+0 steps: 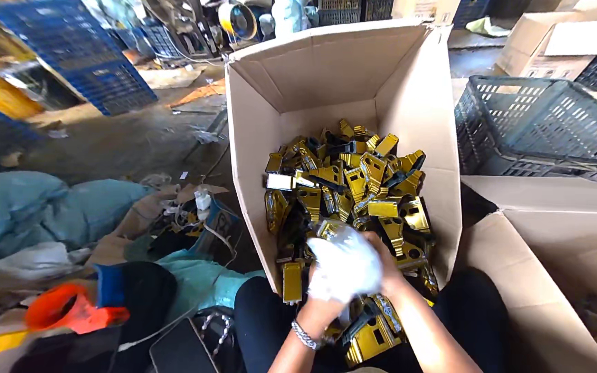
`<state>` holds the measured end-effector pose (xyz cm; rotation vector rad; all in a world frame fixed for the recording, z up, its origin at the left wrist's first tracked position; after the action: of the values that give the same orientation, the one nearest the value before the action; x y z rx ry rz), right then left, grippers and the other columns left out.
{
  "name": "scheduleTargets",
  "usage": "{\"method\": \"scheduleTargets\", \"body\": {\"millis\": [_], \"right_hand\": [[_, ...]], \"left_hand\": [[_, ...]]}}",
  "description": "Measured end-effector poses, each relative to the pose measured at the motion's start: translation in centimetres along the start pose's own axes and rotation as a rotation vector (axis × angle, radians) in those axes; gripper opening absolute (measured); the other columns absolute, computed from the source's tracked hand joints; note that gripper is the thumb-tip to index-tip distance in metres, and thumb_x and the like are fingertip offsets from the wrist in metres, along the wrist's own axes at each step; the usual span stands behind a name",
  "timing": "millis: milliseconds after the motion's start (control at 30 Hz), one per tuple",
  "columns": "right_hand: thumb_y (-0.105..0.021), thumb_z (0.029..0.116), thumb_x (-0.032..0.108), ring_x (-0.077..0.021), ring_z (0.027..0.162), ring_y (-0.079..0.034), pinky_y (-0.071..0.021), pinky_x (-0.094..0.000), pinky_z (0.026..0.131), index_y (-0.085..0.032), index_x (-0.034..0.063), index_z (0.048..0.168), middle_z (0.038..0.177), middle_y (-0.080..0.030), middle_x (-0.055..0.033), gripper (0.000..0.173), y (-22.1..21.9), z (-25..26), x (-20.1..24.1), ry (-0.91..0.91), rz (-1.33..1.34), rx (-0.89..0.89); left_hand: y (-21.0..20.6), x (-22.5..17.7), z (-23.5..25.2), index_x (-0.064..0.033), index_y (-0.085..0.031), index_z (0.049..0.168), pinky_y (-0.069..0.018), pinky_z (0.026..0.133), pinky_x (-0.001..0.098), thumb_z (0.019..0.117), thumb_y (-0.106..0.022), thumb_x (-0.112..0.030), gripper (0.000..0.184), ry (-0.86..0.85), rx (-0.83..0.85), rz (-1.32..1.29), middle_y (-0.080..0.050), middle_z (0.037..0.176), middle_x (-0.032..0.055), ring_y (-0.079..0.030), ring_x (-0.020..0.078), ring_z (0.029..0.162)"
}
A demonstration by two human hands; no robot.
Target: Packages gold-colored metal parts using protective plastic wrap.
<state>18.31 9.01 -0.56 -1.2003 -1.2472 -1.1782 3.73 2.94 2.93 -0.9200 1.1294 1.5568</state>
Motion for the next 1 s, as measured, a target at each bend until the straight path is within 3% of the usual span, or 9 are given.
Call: {"method": "scheduleTargets", "body": {"millis": [100,200,300,367,433,633,733,833,1000], "right_hand": [[-0.073,0.0785,0.008,-0.0062,0.078,-0.066,-0.0583,-0.0262,0.071,-0.06,0.0108,0.095,0.085,-0.067,0.0032,0.021,5.5,-1.1,0.3,0.093,0.409,-0.095],[-0.07,0.0908,0.033,-0.0141,0.089,-0.072,-0.0593,-0.0276,0.077,-0.075,0.007,0.109,0.098,-0.075,-0.0052,0.032,10.9,-0.8,1.7,0.588,1.221,0.155],[-0.051,0.1002,0.053,-0.0092,0.084,-0.07,-0.0577,-0.0253,0.071,-0.07,0.0137,0.114,0.096,-0.073,0.0009,0.045,8.1,0.2,2.6,0.365,0.776,0.078],[-0.054,0.1025,0.026,-0.0137,0.098,-0.067,-0.059,-0.0329,0.084,-0.057,0.0004,0.131,0.114,-0.068,-0.006,0.038,3.6,-0.4,3.3,0.06,0.266,0.263],[-0.066,0.0948,0.009,-0.0094,0.087,-0.069,-0.0606,-0.0291,0.08,-0.065,-0.0045,0.115,0.099,-0.071,-0.0047,0.025,1.1,-1.0,3.7,0.014,0.086,0.238],[-0.05,0.1063,0.019,-0.0024,0.059,-0.057,-0.0523,-0.0215,0.058,-0.064,0.0009,0.095,0.072,-0.059,0.0028,0.025,0.9,-2.0,2.2,-0.056,-0.027,0.142],[-0.056,0.102,0.008,-0.0091,0.069,-0.07,-0.0622,-0.0291,0.071,-0.064,0.0,0.102,0.082,-0.07,0.001,0.011,1.9,-3.3,1.9,-0.169,0.102,0.423],[-0.07,0.0901,0.003,-0.0058,0.048,-0.059,-0.054,-0.0228,0.048,-0.055,0.0106,0.081,0.063,-0.063,0.0041,0.019,2.5,-3.5,1.3,-0.223,0.227,0.257],[-0.086,0.0763,0.015,-0.0021,0.049,-0.051,-0.048,-0.0199,0.048,-0.066,-0.0009,0.09,0.067,-0.059,0.0024,0.029,0.0,-4.1,2.5,-0.128,-0.138,0.446]], "left_hand": [[2.7,2.1,1.4,0.0095,-0.057,0.121,-0.0612,0.086,0.0327,0.0832,-0.076,-0.008,0.046,0.203,-0.089,-0.322,-0.074,0.103,0.0086,-0.072,0.0148,0.092],[4.1,2.3,1.9,0.0065,-0.054,0.125,-0.0623,0.085,0.036,0.0931,-0.059,-0.003,0.034,0.359,-0.082,-0.424,-0.075,0.104,0.0115,-0.074,0.02,0.092],[1.8,2.8,1.7,0.0091,-0.059,0.121,-0.0598,0.092,0.0303,0.0771,-0.081,-0.001,0.05,0.239,-0.078,-0.284,-0.073,0.105,0.0078,-0.071,0.0107,0.099],[-0.5,2.8,2.2,0.0082,-0.064,0.112,-0.06,0.091,0.0282,0.0704,-0.087,-0.003,0.049,0.113,-0.073,-0.252,-0.075,0.1,0.0054,-0.071,0.008,0.096],[-1.5,2.4,2.1,0.0098,-0.061,0.114,-0.0591,0.092,0.0287,0.071,-0.086,-0.002,0.051,0.073,-0.07,-0.28,-0.074,0.102,0.0068,-0.071,0.0091,0.098],[-0.6,0.4,1.7,-0.0017,-0.063,0.111,-0.0583,0.07,0.0253,0.0766,-0.079,-0.003,0.038,0.444,0.121,-0.483,-0.072,0.089,0.0021,-0.068,0.0088,0.076],[2.5,2.7,2.5,0.0099,-0.065,0.113,-0.0584,0.091,0.0286,0.0807,-0.08,-0.009,0.04,0.133,-0.023,0.081,-0.074,0.101,0.0107,-0.072,0.0107,0.096],[5.2,4.7,3.6,0.0195,-0.065,0.106,-0.0575,0.087,0.0452,0.0786,-0.078,-0.005,0.04,0.027,-0.338,0.261,-0.073,0.096,0.0234,-0.073,0.0267,0.09],[0.3,1.1,0.8,-0.007,-0.068,0.101,-0.0589,0.072,0.0247,0.0685,-0.086,-0.006,0.037,0.31,0.29,-0.438,-0.071,0.084,-0.0051,-0.068,0.0048,0.076]]}}
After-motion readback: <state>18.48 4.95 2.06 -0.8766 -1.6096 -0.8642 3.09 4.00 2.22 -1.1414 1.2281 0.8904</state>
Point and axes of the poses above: each hand's wrist, its own z-axis towards the middle knuckle, its own y-axis out of the back of the hand, x = y × z, the point moved 4 cm from there along z, towards the middle knuckle
